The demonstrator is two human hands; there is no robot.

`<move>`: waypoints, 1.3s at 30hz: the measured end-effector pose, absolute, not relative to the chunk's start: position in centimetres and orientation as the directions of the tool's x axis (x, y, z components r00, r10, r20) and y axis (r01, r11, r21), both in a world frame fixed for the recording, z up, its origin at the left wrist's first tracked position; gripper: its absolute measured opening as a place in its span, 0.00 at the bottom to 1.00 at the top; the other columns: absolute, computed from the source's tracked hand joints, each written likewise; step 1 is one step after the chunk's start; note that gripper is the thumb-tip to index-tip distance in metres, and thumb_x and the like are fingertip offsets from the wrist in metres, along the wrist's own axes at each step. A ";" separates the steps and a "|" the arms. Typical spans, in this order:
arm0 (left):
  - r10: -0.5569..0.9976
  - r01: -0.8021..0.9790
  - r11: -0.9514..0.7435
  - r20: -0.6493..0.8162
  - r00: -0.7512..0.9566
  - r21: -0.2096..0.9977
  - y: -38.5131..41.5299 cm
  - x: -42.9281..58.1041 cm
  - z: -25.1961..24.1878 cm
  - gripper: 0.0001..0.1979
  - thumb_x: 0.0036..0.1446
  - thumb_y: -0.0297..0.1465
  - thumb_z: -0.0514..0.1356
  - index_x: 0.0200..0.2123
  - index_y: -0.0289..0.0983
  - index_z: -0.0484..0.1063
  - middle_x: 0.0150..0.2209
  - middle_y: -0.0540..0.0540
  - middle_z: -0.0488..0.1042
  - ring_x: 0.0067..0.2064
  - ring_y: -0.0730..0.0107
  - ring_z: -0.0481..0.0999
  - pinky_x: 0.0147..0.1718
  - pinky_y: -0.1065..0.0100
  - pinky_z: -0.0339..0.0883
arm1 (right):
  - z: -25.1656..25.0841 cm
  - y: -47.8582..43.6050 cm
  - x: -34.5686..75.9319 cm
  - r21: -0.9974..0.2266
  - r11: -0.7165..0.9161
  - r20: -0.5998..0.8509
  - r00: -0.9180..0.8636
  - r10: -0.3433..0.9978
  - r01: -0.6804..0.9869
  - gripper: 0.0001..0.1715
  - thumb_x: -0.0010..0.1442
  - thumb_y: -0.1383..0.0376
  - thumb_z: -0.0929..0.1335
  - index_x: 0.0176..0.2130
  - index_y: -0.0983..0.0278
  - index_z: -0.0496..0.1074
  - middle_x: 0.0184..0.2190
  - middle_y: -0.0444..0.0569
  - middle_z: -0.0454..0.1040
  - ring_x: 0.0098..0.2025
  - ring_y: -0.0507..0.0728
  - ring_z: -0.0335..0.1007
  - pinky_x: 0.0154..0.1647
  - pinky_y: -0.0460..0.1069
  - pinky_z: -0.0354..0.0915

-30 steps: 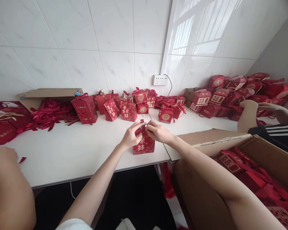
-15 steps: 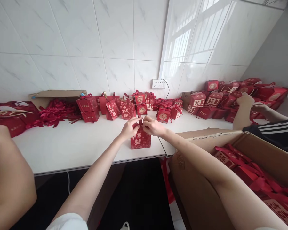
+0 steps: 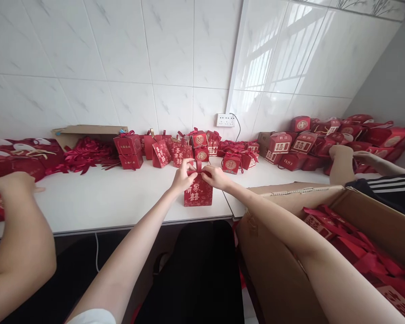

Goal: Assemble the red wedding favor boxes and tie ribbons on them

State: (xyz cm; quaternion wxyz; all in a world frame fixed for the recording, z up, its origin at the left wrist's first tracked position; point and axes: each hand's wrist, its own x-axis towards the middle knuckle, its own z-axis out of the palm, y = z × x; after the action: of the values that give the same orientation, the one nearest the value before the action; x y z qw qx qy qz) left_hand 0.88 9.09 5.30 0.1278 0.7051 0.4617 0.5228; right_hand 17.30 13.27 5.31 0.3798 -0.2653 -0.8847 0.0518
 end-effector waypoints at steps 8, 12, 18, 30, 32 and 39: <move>0.807 0.523 -0.513 0.591 0.022 0.681 9.2 0.9 5.3 0.14 0.48 0.26 0.56 0.40 0.39 0.60 0.29 0.52 0.70 0.35 0.68 0.73 0.40 0.64 0.67 | 5.6 13.1 17.5 -0.321 0.846 0.615 -0.585 0.528 0.426 0.07 0.56 0.68 0.60 0.27 0.64 0.65 0.25 0.46 0.68 0.28 0.51 0.62 0.32 0.46 0.59; 0.804 0.535 -0.511 0.594 0.022 0.673 9.3 1.0 5.2 0.13 0.47 0.26 0.56 0.39 0.38 0.60 0.30 0.51 0.69 0.36 0.67 0.72 0.41 0.63 0.65 | 5.6 13.1 17.5 -0.341 0.832 0.600 -0.579 0.551 0.438 0.06 0.55 0.68 0.61 0.28 0.64 0.65 0.27 0.46 0.69 0.29 0.52 0.62 0.34 0.46 0.59; 0.803 0.547 -0.513 0.595 0.033 0.662 9.4 0.9 5.4 0.13 0.47 0.27 0.56 0.38 0.38 0.61 0.30 0.51 0.69 0.35 0.67 0.72 0.39 0.64 0.64 | 5.7 13.1 17.3 -0.348 0.820 0.586 -0.577 0.569 0.455 0.07 0.56 0.67 0.61 0.31 0.65 0.67 0.29 0.48 0.71 0.30 0.53 0.64 0.35 0.46 0.60; 0.807 0.551 -0.515 0.589 0.053 0.657 9.5 0.7 5.6 0.13 0.47 0.28 0.56 0.38 0.37 0.62 0.29 0.51 0.69 0.34 0.67 0.72 0.39 0.63 0.65 | 5.9 13.3 17.5 -0.339 0.823 0.568 -0.598 0.566 0.457 0.08 0.57 0.68 0.61 0.34 0.66 0.69 0.31 0.49 0.73 0.32 0.53 0.66 0.36 0.47 0.60; 0.800 0.545 -0.527 0.597 0.059 0.652 9.5 0.7 5.6 0.12 0.46 0.28 0.56 0.37 0.37 0.62 0.29 0.51 0.70 0.34 0.67 0.72 0.39 0.64 0.66 | 5.9 13.2 17.5 -0.327 0.831 0.574 -0.604 0.553 0.450 0.08 0.57 0.68 0.61 0.35 0.66 0.69 0.32 0.49 0.73 0.32 0.53 0.67 0.36 0.46 0.60; 0.776 0.544 -0.568 0.622 0.105 0.618 9.7 0.4 5.5 0.09 0.47 0.28 0.54 0.35 0.36 0.64 0.35 0.46 0.73 0.39 0.66 0.73 0.42 0.62 0.67 | 5.8 13.1 17.3 -0.286 0.857 0.605 -0.613 0.509 0.429 0.06 0.58 0.70 0.62 0.34 0.65 0.68 0.31 0.48 0.73 0.32 0.52 0.68 0.35 0.45 0.61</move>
State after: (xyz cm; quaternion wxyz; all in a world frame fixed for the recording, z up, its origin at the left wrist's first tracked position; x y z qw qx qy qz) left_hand 0.43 9.66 5.46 0.1174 0.7340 0.4495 0.4953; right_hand 17.33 13.11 5.77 0.3537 -0.2616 -0.8963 0.0563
